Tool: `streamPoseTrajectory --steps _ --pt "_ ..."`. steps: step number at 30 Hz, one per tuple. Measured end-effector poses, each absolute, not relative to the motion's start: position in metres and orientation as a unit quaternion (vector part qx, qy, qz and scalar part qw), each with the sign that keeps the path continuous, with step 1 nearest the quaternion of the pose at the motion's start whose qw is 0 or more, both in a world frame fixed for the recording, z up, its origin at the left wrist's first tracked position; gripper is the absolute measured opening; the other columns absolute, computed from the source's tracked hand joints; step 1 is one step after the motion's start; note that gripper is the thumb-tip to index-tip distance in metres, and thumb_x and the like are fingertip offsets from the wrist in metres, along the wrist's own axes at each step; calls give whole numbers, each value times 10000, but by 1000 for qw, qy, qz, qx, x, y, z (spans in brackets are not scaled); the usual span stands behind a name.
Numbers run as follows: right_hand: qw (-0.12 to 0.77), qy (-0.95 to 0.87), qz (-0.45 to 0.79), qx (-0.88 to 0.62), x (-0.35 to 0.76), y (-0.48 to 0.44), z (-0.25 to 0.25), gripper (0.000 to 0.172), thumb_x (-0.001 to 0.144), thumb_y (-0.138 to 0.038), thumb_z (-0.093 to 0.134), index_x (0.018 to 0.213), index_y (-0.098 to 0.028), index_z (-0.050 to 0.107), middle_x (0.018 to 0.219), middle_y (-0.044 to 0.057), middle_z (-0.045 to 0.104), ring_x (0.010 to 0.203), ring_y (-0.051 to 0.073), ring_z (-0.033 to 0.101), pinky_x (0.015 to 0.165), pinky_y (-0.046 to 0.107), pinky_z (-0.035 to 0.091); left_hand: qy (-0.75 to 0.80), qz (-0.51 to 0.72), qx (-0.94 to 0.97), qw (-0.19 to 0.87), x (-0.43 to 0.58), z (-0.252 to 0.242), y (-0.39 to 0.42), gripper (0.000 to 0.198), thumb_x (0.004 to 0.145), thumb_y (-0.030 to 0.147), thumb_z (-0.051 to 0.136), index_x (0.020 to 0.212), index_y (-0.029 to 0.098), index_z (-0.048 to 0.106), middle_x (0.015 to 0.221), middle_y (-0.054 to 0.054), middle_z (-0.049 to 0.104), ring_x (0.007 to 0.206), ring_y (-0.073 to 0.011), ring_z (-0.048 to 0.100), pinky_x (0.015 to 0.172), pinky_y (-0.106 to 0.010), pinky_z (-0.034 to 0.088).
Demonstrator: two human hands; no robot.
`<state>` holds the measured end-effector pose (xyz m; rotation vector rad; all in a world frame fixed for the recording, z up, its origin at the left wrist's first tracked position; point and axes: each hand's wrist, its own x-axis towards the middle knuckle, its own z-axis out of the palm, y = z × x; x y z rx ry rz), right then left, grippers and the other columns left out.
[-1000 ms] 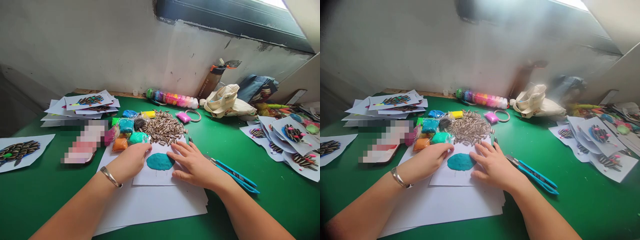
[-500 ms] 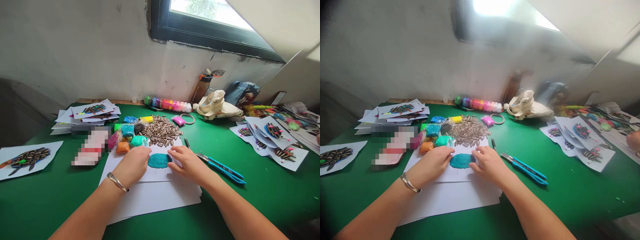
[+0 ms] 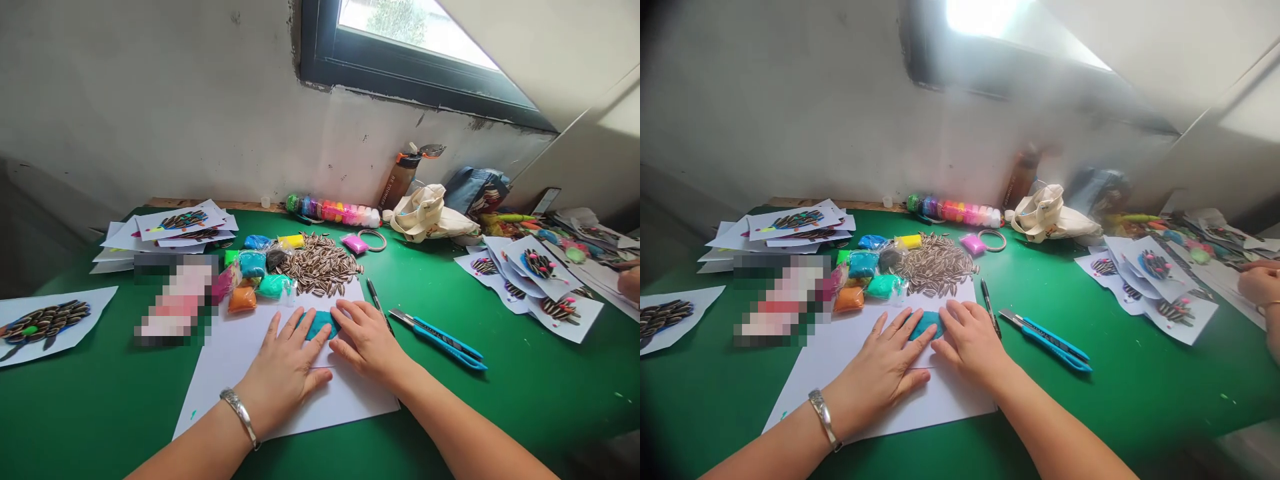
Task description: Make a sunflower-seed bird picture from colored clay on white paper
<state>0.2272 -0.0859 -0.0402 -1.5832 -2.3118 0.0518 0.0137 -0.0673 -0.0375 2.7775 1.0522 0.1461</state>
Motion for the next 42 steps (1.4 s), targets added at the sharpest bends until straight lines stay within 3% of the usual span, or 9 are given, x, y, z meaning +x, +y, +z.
streamPoseTrajectory --steps 12,17,20,25,30,34,42 --pt "192 -805 51 -560 227 -86 -35 422 877 -403 546 1242 -198 603 1305 101 570 1129 294 494 979 476 400 362 61 926 87 14 -39 -69 584 915 524 423 1445 297 326 1519 -122 320 1404 -347 240 1076 -652 193" --pt "250 -762 103 -589 241 -68 -29 336 914 -226 461 1220 -186 593 1205 101 619 1065 209 578 915 340 468 373 91 920 76 15 -39 -70 617 891 491 491 1454 333 293 1539 -99 282 1407 -349 231 1085 -628 211" --pt "223 -735 102 -632 247 -49 -22 327 885 -137 441 1149 -188 628 1041 78 669 919 188 625 817 300 484 393 114 910 71 15 -39 -70 693 845 479 566 1460 331 281 1557 -100 231 1414 -366 198 1086 -601 246" --pt "170 -727 89 -659 238 -25 -20 233 864 -204 529 1073 -181 632 885 57 650 827 187 605 761 293 453 388 115 911 74 13 -36 -69 711 837 470 580 1460 277 298 1529 -146 291 1393 -373 256 1063 -608 298" --pt "172 -731 59 -658 231 -19 -32 169 861 -152 507 980 -196 617 910 53 619 830 170 581 745 261 428 387 147 908 64 6 -30 -61 550 879 355 541 1402 248 407 1483 -128 388 1375 -353 304 1054 -594 339" --pt "170 -734 49 -656 233 -17 -38 182 862 -134 482 978 -203 604 925 58 619 824 180 583 728 266 433 392 166 902 71 1 -28 -56 439 889 265 501 1326 227 499 1434 -119 456 1347 -335 358 1053 -573 361" --pt "199 -744 41 -637 236 -19 -44 375 848 -102 426 1193 -188 543 973 82 616 861 201 588 745 299 461 391 173 900 83 1 -27 -55 390 887 235 484 1270 205 554 1377 -119 516 1317 -340 398 1048 -575 372"
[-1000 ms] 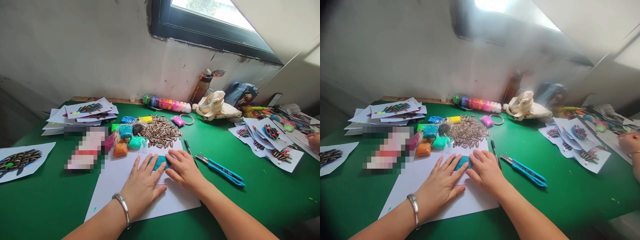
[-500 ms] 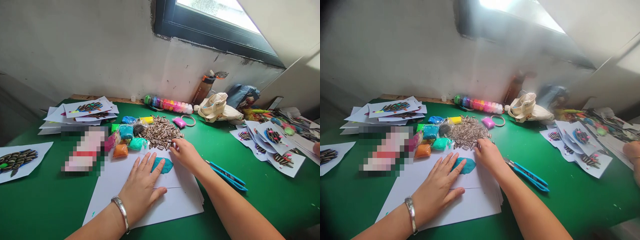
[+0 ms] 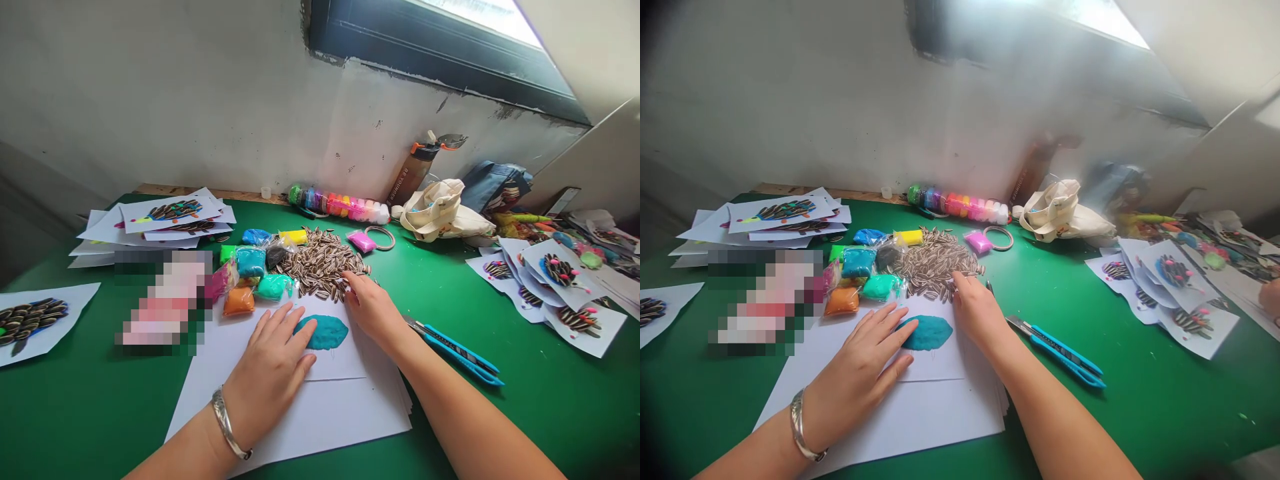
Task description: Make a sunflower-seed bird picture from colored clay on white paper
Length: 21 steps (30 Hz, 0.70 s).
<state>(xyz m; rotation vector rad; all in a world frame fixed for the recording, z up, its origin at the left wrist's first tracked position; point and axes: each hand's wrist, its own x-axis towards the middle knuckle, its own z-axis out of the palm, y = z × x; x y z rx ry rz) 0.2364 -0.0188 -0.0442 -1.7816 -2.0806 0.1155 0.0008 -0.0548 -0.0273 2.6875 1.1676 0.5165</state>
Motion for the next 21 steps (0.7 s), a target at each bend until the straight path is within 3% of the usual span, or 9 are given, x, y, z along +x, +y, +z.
streamPoseTrajectory --steps 6,11,21 --pt "315 -718 104 -612 243 -31 -34 177 894 -170 441 904 -202 615 863 45 629 795 170 576 720 273 454 395 173 898 81 -1 -26 -54 383 897 243 474 1270 198 548 1367 -116 527 1325 -330 386 1051 -565 375" --pt "312 -716 135 -609 240 -33 -33 141 884 -182 453 841 -209 585 782 13 629 708 150 565 658 249 440 393 166 901 83 0 -27 -53 379 895 239 471 1262 205 557 1366 -113 528 1320 -330 393 1044 -562 384" --pt "303 -736 44 -603 232 -28 -40 178 889 -220 488 1000 -212 628 1003 78 617 875 189 589 748 289 465 399 165 898 84 0 -30 -55 376 897 232 473 1263 215 557 1374 -106 520 1324 -341 382 1046 -588 366"
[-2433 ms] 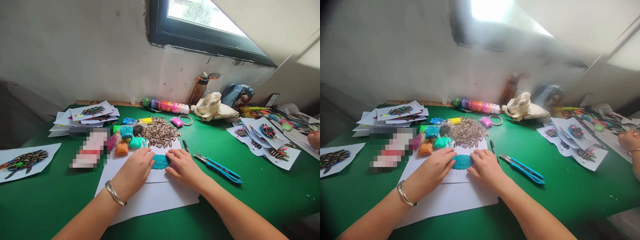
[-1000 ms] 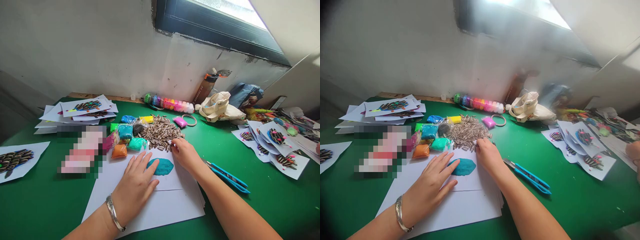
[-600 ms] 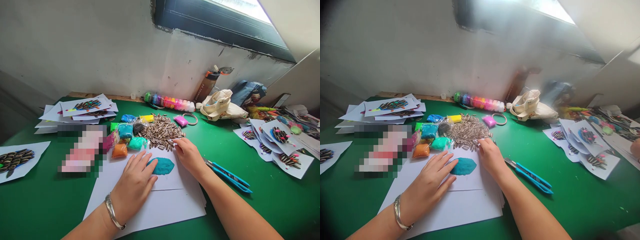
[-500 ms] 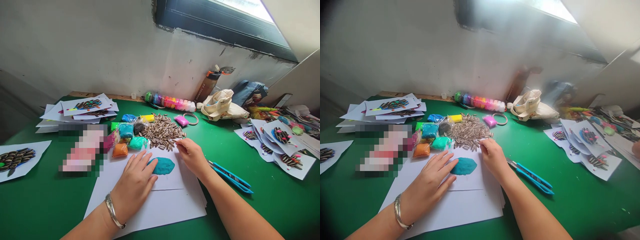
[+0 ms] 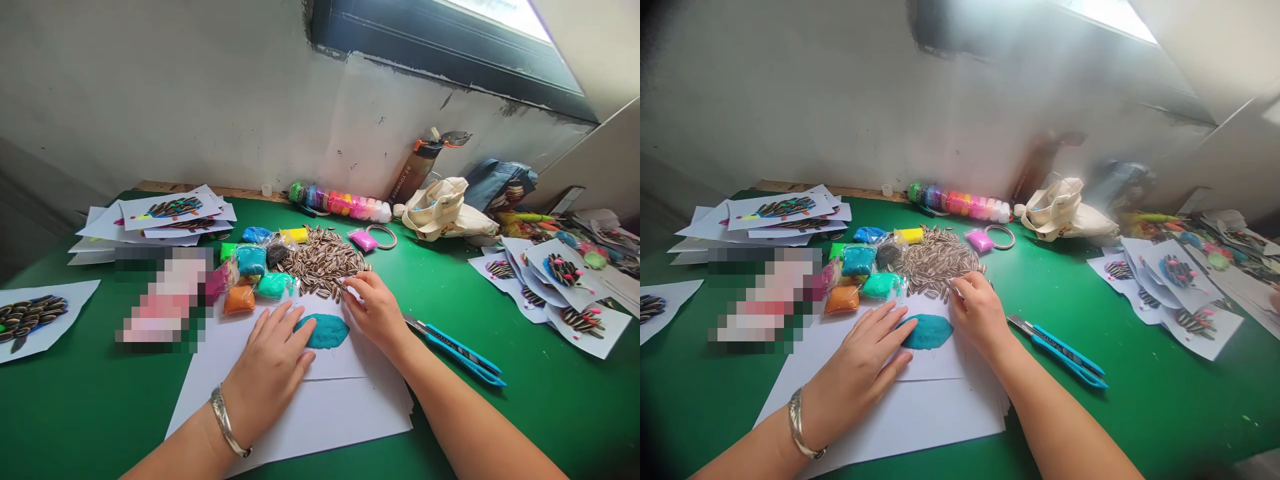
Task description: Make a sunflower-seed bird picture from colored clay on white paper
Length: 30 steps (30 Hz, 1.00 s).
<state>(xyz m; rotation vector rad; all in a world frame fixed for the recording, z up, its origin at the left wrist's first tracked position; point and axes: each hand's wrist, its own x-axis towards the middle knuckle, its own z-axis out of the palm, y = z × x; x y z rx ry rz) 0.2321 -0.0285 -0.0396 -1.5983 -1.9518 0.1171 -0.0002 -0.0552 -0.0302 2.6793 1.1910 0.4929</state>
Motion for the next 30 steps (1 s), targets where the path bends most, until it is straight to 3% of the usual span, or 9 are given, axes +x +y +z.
streamPoseTrajectory --steps 5,18,23,27,30 --pt "200 -754 21 -626 217 -28 -37 121 881 -268 529 830 -201 615 786 35 612 759 184 564 700 284 422 396 161 900 86 1 -27 -56 373 889 222 477 1253 204 560 1363 -114 524 1312 -346 395 1043 -588 365" --pt "98 -779 -37 -619 220 -24 -40 172 880 -106 449 777 -190 560 795 45 560 747 174 517 663 268 358 401 155 898 89 4 -20 -58 337 894 197 468 1217 192 564 1331 -113 544 1304 -339 400 1044 -589 360" --pt "147 -777 -45 -611 223 -27 -38 162 879 -72 430 848 -172 554 845 65 562 805 190 513 704 274 377 399 148 901 87 2 -21 -57 354 899 200 463 1241 191 554 1347 -115 534 1316 -340 389 1052 -593 349" --pt "244 -758 70 -601 229 -37 -30 153 944 -158 411 906 -182 558 839 33 595 757 151 533 695 247 400 404 136 900 87 2 -24 -56 375 902 224 477 1271 218 540 1388 -102 506 1338 -338 364 1050 -596 349" --pt "249 -767 167 -568 232 -43 -28 139 940 -177 447 895 -198 576 828 6 615 745 129 550 675 222 405 403 111 903 94 3 -25 -56 408 908 287 497 1314 248 507 1428 -91 470 1356 -338 341 1053 -622 329"
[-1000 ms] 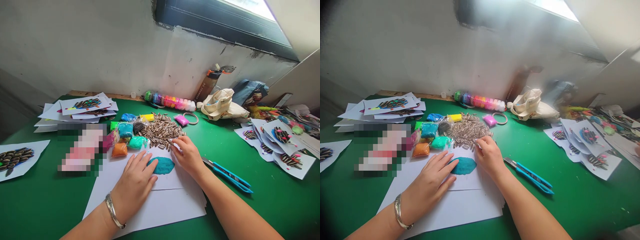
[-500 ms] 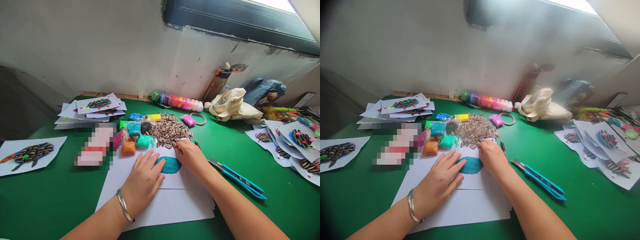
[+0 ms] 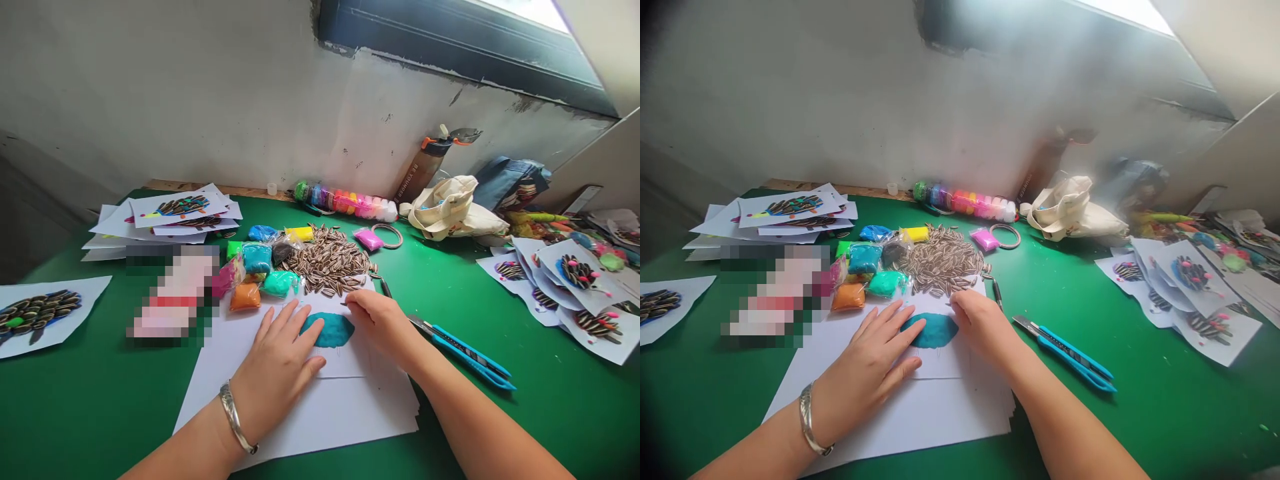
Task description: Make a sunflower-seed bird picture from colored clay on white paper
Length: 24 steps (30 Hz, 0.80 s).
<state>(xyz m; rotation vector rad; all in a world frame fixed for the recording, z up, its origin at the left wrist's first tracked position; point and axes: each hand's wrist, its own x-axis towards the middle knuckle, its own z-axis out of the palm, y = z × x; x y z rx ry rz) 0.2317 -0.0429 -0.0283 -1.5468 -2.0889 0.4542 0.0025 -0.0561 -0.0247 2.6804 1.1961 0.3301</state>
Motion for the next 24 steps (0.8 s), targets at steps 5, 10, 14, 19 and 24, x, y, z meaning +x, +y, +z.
streamPoseTrajectory --steps 5,10,14,19,24 --pt "234 -772 176 -564 230 -43 -31 136 923 -160 473 909 -193 604 831 18 623 754 140 551 682 237 404 395 72 911 91 4 -25 -59 496 896 383 527 1374 281 446 1490 -94 387 1384 -347 288 1062 -640 291" --pt "230 -786 116 -563 225 -42 -37 191 922 -131 442 889 -167 627 859 61 597 806 168 530 703 257 403 398 33 912 95 7 -27 -59 558 877 461 534 1398 303 417 1510 -98 343 1396 -367 250 1062 -659 257" --pt "228 -792 92 -558 220 -43 -43 220 921 -130 425 848 -156 631 830 65 571 786 170 503 703 264 399 404 18 909 100 9 -27 -59 576 883 485 506 1419 314 379 1525 -87 308 1408 -360 220 1072 -655 230" --pt "210 -806 94 -546 221 -44 -43 248 921 -130 418 785 -162 623 785 48 548 741 160 482 672 260 385 406 16 908 100 9 -29 -60 593 887 498 491 1433 312 352 1530 -80 290 1411 -358 213 1073 -659 208" --pt "221 -797 88 -556 223 -44 -41 241 919 -132 424 793 -164 626 780 44 546 744 158 480 666 256 375 407 18 907 103 10 -30 -60 597 884 500 495 1433 313 351 1532 -82 282 1408 -364 218 1069 -665 198"
